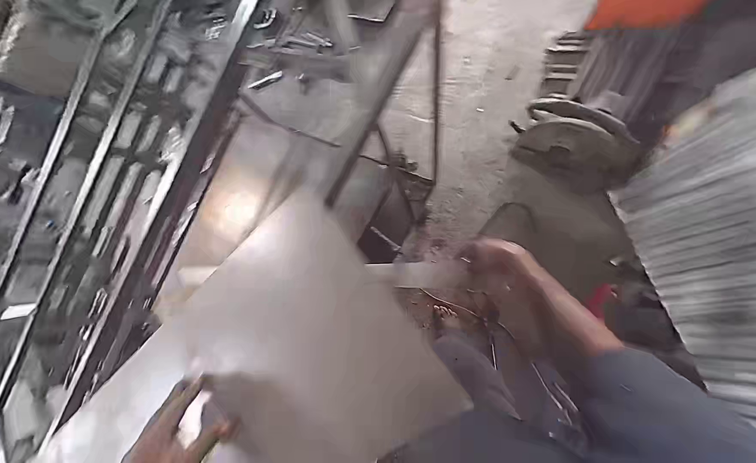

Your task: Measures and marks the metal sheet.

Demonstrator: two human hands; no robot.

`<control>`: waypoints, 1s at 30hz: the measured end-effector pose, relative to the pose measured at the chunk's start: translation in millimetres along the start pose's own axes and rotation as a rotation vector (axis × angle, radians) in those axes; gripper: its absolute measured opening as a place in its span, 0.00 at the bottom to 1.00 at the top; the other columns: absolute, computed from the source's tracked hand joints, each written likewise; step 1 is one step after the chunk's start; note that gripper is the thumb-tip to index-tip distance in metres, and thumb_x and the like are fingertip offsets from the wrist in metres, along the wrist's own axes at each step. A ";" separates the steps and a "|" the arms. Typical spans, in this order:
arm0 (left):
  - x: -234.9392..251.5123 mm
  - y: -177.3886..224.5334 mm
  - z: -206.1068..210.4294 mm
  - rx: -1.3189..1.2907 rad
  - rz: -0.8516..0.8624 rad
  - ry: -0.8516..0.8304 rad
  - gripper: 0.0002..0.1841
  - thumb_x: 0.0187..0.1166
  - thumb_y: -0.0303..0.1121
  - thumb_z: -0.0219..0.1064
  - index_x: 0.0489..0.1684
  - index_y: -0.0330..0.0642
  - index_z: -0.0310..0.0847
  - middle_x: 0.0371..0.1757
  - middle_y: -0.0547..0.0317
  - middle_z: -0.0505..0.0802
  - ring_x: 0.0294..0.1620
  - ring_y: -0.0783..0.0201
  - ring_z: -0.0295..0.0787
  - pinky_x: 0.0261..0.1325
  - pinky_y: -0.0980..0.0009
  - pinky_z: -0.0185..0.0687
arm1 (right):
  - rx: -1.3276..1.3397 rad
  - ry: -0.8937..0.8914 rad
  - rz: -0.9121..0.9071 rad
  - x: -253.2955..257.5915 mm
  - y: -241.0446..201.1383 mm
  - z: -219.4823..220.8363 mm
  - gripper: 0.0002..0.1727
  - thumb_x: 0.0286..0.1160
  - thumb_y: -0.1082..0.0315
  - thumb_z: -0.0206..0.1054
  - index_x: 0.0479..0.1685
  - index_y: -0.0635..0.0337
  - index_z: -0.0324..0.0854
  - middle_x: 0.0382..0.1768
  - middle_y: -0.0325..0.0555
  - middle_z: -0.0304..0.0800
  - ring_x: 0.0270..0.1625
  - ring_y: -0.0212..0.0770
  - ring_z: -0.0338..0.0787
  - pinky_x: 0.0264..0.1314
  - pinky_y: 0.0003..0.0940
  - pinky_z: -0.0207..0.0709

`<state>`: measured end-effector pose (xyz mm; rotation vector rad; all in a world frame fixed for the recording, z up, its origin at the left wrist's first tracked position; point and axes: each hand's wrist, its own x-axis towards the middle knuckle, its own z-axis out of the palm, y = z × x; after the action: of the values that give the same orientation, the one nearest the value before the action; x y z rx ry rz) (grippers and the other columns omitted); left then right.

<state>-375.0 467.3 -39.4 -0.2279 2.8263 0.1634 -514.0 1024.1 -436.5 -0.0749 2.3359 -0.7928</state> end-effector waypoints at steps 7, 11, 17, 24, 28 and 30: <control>-126.7 -26.8 40.5 -0.548 0.438 0.657 0.16 0.74 0.48 0.78 0.54 0.52 0.91 0.57 0.63 0.95 0.51 0.71 0.92 0.49 0.77 0.89 | 0.188 -0.289 0.157 -120.9 -153.7 147.5 0.26 0.75 0.49 0.74 0.60 0.63 0.86 0.57 0.59 0.91 0.63 0.56 0.89 0.69 0.60 0.77; -182.1 -75.1 103.4 -0.920 0.707 0.249 0.09 0.77 0.44 0.76 0.46 0.53 0.93 0.47 0.66 0.95 0.50 0.68 0.92 0.53 0.71 0.91 | 0.318 -0.045 0.135 -109.4 -167.9 242.9 0.25 0.79 0.49 0.70 0.60 0.61 0.85 0.53 0.63 0.90 0.57 0.60 0.89 0.63 0.67 0.77; -159.7 -91.8 225.5 -0.844 0.439 -0.362 0.17 0.76 0.46 0.74 0.51 0.43 0.92 0.43 0.60 0.96 0.42 0.67 0.92 0.53 0.60 0.89 | 0.495 0.399 0.098 -300.0 -176.5 225.8 0.19 0.75 0.50 0.72 0.36 0.60 0.87 0.28 0.47 0.86 0.32 0.43 0.85 0.40 0.52 0.78; -116.1 45.9 288.0 -1.505 0.219 -0.789 0.23 0.94 0.48 0.49 0.75 0.41 0.72 0.54 0.50 0.95 0.18 0.71 0.80 0.19 0.75 0.76 | 0.696 0.701 0.195 -561.9 -172.7 277.6 0.18 0.57 0.43 0.75 0.31 0.46 0.89 0.22 0.28 0.88 0.25 0.25 0.87 0.30 0.28 0.83; -147.7 113.3 283.8 -1.802 0.302 -1.102 0.33 0.93 0.60 0.33 0.58 0.43 0.77 0.34 0.55 0.90 0.23 0.66 0.84 0.25 0.70 0.83 | 0.766 0.680 0.349 -666.7 -154.6 340.6 0.13 0.52 0.50 0.79 0.32 0.45 0.91 0.24 0.27 0.91 0.27 0.24 0.88 0.32 0.27 0.84; -173.4 139.1 292.1 -1.654 0.282 -1.097 0.25 0.95 0.51 0.44 0.55 0.37 0.77 0.30 0.52 0.90 0.22 0.63 0.86 0.26 0.67 0.85 | 0.799 0.567 0.444 -703.2 -140.6 375.7 0.16 0.54 0.51 0.81 0.36 0.49 0.91 0.26 0.32 0.92 0.29 0.28 0.90 0.36 0.32 0.86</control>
<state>-152.1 667.5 -251.3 -0.0105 1.0533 1.8829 241.8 890.1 -179.3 1.0879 2.1868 -1.5745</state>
